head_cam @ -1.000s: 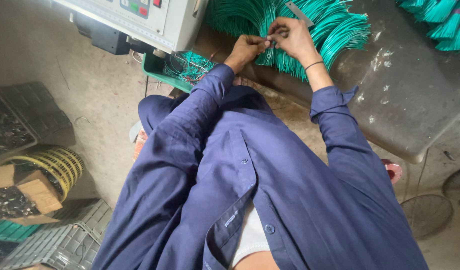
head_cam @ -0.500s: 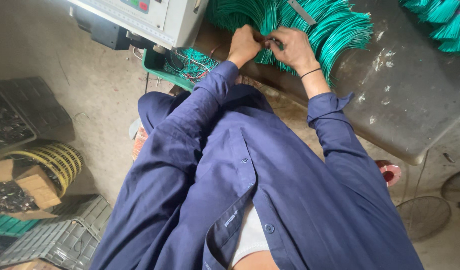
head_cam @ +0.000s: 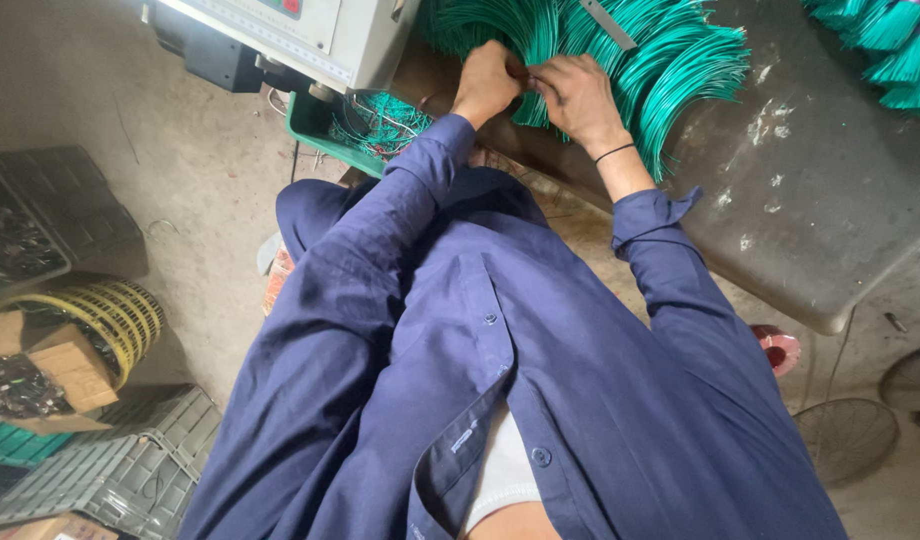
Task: The person repeatedly gathers green cables, aligns them, and ties them into bundles using a pink ribbon. The bundles are placed on the table next to a control panel.
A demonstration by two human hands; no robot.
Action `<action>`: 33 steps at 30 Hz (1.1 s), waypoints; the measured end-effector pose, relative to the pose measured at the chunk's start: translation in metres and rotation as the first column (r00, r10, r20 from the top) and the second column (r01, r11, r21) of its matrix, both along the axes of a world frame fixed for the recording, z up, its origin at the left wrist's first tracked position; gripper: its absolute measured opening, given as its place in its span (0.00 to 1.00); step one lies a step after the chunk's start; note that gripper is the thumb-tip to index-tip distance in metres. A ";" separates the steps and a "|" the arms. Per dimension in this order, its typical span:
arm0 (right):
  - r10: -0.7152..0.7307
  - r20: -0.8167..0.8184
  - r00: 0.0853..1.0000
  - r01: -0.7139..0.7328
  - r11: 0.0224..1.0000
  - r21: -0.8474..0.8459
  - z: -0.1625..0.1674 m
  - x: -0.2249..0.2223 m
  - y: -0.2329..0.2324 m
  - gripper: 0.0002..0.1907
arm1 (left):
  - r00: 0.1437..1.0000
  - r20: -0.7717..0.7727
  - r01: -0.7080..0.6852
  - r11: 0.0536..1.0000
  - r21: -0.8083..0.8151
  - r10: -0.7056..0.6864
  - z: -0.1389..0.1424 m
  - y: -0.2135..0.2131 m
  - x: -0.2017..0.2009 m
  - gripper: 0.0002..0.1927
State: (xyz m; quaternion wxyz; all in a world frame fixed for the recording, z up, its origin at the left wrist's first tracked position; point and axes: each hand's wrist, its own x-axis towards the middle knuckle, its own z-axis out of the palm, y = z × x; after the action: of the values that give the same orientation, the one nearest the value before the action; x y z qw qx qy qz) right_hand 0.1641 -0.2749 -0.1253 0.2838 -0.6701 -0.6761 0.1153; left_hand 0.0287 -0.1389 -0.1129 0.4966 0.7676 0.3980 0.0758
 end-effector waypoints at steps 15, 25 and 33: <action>-0.707 -0.282 0.648 0.662 0.707 -0.250 -0.035 -0.038 -0.020 0.10 | 0.985 -0.153 -0.122 0.939 -0.323 0.076 -0.013 -0.020 0.020 0.10; -0.591 -0.154 0.792 0.548 0.799 -0.247 -0.033 -0.019 -0.028 0.07 | 0.997 0.016 0.073 0.994 -0.083 -0.071 -0.011 -0.012 0.005 0.07; -0.596 -0.130 0.792 0.482 0.742 -0.466 -0.021 0.014 -0.025 0.09 | 0.975 -0.140 0.194 0.968 0.159 -0.172 0.007 0.014 -0.007 0.15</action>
State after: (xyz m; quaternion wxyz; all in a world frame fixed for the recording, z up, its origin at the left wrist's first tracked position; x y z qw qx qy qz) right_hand 0.1783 -0.3003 -0.1467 0.2479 -0.8598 -0.3656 0.2563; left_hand 0.0221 -0.1248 -0.1062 0.4077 0.8442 0.3478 0.0152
